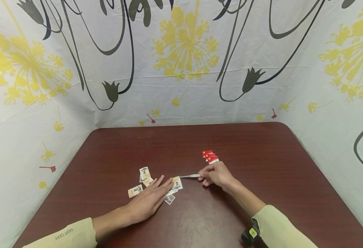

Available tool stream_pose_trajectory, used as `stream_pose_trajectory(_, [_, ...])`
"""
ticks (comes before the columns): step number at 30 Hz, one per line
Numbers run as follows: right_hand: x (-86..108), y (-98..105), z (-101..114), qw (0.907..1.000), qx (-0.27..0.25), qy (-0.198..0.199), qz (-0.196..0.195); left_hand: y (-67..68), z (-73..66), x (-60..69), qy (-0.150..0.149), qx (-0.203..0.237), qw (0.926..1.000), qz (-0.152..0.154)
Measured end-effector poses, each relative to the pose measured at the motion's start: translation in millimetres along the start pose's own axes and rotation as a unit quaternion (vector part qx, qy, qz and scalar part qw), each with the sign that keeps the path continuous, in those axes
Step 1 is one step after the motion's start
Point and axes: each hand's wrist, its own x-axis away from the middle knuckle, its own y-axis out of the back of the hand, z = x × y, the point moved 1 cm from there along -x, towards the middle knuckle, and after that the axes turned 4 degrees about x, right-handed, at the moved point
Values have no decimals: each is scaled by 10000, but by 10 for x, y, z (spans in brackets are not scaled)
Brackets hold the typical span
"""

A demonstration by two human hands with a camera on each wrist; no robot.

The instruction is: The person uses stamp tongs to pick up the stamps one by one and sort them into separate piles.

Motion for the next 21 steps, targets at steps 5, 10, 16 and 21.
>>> stream_pose_trajectory(5, [-4,-6,7,9999,104,-4,-16,-1,6,-5,-23,-22,10000,-10])
stream_pose_trajectory(10, [-15,-5,7,9999,141,21,-11,-1,7,-6,-40,-27,10000,-26])
stream_pose_trajectory(16, [-30,1,5,9998,165,99,10,0,2,-6,-32,-6,10000,-38])
stream_pose_trajectory(21, [-34,1,4,9997,136,179,-9,-10,4,-7,-24,-31,10000,-41])
